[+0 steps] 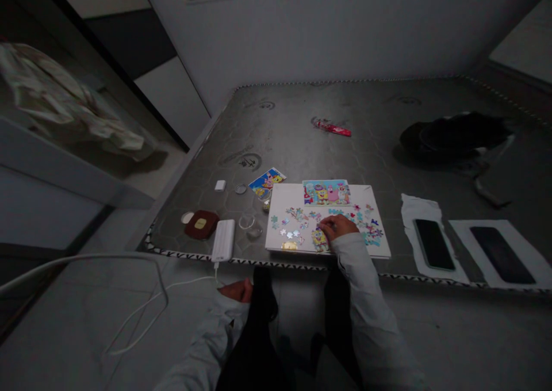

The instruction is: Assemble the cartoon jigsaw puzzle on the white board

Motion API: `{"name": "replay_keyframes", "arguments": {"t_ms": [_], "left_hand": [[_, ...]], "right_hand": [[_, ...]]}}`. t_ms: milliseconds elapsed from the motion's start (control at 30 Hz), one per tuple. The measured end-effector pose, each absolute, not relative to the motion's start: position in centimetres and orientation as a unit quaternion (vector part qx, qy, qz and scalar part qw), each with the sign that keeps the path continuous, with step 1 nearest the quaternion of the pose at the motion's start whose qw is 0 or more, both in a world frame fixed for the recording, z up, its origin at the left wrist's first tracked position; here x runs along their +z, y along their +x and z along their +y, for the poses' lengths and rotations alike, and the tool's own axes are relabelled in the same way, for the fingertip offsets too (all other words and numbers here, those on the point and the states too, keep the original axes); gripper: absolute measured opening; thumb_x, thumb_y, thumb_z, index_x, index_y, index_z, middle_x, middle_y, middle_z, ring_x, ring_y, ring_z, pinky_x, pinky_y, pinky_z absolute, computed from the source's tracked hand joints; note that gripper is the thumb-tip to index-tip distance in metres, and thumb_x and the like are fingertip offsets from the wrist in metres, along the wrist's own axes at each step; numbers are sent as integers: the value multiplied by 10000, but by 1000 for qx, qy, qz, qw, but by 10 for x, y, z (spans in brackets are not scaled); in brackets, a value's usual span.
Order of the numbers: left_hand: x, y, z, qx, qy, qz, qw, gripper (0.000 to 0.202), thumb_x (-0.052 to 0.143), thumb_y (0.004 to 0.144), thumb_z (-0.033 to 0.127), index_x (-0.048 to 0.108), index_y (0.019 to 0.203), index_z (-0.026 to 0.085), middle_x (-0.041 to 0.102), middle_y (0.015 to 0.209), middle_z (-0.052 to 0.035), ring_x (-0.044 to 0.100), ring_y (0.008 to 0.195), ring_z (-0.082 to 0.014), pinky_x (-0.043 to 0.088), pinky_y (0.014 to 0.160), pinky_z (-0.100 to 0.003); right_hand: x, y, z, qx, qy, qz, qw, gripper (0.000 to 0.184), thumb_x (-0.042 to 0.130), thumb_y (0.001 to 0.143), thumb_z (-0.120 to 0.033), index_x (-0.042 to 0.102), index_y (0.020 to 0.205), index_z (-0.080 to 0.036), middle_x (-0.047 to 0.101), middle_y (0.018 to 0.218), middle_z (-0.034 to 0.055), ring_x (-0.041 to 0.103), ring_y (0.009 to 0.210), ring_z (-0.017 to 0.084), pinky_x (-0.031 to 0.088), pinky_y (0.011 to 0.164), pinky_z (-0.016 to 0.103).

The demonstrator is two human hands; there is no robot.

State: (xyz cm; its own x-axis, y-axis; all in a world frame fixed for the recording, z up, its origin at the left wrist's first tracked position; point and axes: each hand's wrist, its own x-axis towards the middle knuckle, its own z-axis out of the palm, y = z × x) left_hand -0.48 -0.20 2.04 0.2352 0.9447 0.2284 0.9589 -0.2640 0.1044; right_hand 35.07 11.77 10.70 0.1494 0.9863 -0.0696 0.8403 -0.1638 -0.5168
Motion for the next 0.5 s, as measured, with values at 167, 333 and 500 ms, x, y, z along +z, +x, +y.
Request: {"name": "replay_keyframes", "arguments": {"t_ms": [167,333,500], "left_hand": [[20,-5,-2,-143,-789,-597,22,579,390,1057,249,638,543,149,568,510,-3,395,462,-92,262,567,-310],[18,-7,-1,-143,-788,-598,30,567,410,1049,231,638,535,155,562,496,-4,384,447,-90,231,561,-318],[14,-6,-1,-144,-781,-607,19,572,391,1048,227,631,533,159,552,497,-13,371,457,-98,218,571,-326]], "right_hand": [[106,352,120,195,-738,-621,178,60,767,908,-216,806,954,-209,707,921,35,645,856,181,452,762,266],[100,349,120,182,-719,-641,198,64,772,884,-206,797,943,-207,706,878,32,648,830,187,456,742,271],[98,347,119,178,-717,-640,212,68,774,869,-241,798,933,-232,701,853,15,645,807,184,455,718,273]]}}
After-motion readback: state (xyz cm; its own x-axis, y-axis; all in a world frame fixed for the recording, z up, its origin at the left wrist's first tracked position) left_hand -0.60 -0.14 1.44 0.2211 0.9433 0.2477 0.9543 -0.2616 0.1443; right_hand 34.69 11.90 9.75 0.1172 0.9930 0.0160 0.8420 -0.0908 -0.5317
